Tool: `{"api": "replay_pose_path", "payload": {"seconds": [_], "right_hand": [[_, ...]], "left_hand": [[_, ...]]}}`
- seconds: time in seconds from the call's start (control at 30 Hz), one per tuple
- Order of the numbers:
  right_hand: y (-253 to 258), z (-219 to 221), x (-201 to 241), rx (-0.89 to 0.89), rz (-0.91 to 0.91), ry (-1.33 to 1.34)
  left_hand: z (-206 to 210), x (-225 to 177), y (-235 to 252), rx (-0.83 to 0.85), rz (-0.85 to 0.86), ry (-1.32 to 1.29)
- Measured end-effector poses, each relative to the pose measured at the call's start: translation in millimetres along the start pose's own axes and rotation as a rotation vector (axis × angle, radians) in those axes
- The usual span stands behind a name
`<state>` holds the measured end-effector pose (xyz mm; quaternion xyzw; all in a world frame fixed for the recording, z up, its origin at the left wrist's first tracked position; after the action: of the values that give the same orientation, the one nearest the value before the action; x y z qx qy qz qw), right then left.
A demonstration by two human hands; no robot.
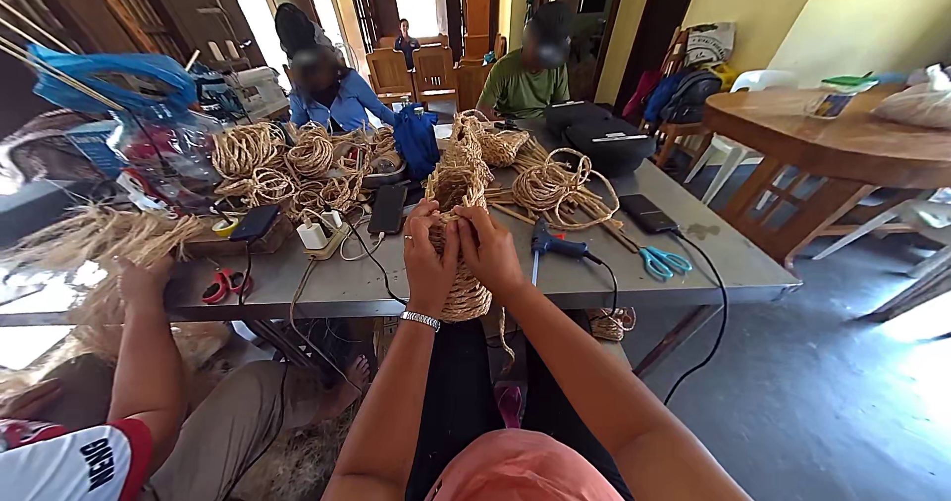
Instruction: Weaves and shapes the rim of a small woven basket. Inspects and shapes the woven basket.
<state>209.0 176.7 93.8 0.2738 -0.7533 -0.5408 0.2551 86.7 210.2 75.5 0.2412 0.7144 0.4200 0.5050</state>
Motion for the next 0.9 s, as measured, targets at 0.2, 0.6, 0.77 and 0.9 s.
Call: {"api": "replay_pose_path", "payload": {"seconds": [0.2, 0.6, 0.77, 0.9], "right_hand": [[-1.0, 2.3, -2.3, -0.021, 0.019, 0.016], [-1.5, 0.8, 0.2, -0.024, 0.040, 0.036], [-2.7, 1.1, -0.8, -0.024, 0.038, 0.039], [-3.4, 2.1, -0.9, -0.037, 0.040, 0.038]], "left_hand": [[0.1, 0.4, 1.1, 0.003, -0.005, -0.017], [0.6, -4.6, 0.6, 0.060, 0.000, 0.122], [2.2, -4.2, 0.3, 0.060, -0.009, 0.136], [2.0, -4.1, 0.2, 0.067, -0.015, 0.137]]}}
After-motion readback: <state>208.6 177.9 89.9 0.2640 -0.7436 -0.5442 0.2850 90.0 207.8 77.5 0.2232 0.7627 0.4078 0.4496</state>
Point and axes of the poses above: each hand's wrist, its own y-axis towards the middle knuckle, its own z-axis out of the palm, x = y × z, the point moved 3 cm from there along y, towards the middle knuckle, and after that the axes turned 12 degrees about -z, right-handed, at the moved point
